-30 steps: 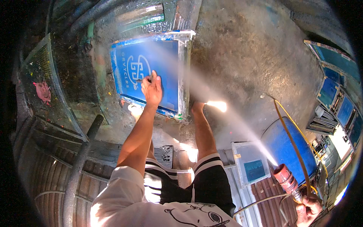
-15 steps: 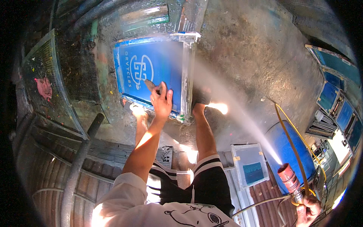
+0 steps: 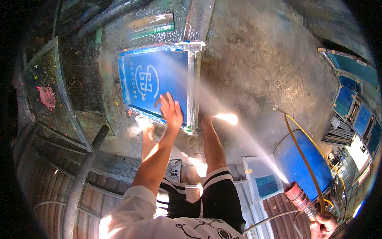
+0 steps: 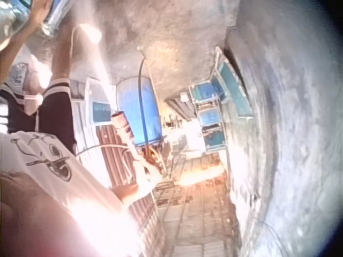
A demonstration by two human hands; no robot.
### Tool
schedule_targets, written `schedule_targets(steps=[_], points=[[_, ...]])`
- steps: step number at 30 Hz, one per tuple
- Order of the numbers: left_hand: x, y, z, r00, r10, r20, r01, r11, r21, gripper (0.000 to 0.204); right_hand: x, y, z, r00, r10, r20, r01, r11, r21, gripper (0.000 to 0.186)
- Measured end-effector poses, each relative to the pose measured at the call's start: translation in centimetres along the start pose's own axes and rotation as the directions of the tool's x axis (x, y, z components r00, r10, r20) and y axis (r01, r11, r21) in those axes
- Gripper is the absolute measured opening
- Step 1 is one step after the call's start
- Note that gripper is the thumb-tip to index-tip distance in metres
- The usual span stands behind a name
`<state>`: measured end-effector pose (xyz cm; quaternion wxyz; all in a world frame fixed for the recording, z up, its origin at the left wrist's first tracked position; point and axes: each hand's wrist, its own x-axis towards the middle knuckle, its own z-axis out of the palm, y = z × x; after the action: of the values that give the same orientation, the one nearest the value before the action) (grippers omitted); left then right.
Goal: The person pours green ink onto a screen printing frame and spreads it with a squeegee. They then carry the screen to a washing station and use a high-pressure hose to clean the ink off the mesh, scrubbing with their hand to remove residue.
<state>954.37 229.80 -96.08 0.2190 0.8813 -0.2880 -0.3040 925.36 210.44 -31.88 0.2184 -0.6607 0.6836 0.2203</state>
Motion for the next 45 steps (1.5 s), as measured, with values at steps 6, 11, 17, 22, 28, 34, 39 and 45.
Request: schedule_targets(steps=[6,11,17,22,28,34,39,45], points=[[9.3,3.6,-1.7,0.996,0.059,-0.073,-0.064,0.995,-0.07,0.057,0.6,5.6,-0.3,0.977,-0.182,-0.108,0.204,0.943,0.261,0.034],[-0.1,-1.1,-1.5,0.992,0.06,0.114,-0.056,0.998,-0.042,0.06,0.6,5.5,-0.7,0.996,-0.091,0.015,0.081,0.942,0.326,0.035],[7.1,0.1,-2.5,0.989,-0.142,0.028,0.142,0.99,0.009,0.063,0.6,5.6,-0.7,0.996,-0.082,0.031,0.067,0.939,0.338,0.034],[0.2,2.0,-1.1,0.994,0.027,0.102,-0.018,0.996,-0.089,0.061,1.2,0.8,-0.3,0.995,-0.057,0.079,0.05,0.995,0.089,0.025],[12.0,4.1,-1.9,0.997,0.073,-0.029,-0.075,0.992,-0.103,0.059,1.8,-3.5,-1.2,1.0,0.004,0.019,0.0,0.976,-0.216,0.016],[7.3,4.0,-1.0,0.99,0.073,0.12,-0.064,0.995,-0.076,0.058,1.1,-4.6,-0.4,0.993,0.116,0.032,-0.109,0.981,-0.164,0.017],[16.5,5.2,-2.9,0.998,0.032,0.057,-0.027,0.996,-0.084,0.059,0.7,-3.4,-1.0,0.999,-0.043,-0.007,0.035,0.897,-0.44,0.019],[6.3,4.9,0.1,0.978,0.185,0.101,-0.168,0.973,-0.157,0.055,-0.3,-0.4,-1.5,0.998,-0.034,-0.058,0.029,0.995,-0.094,0.027]])
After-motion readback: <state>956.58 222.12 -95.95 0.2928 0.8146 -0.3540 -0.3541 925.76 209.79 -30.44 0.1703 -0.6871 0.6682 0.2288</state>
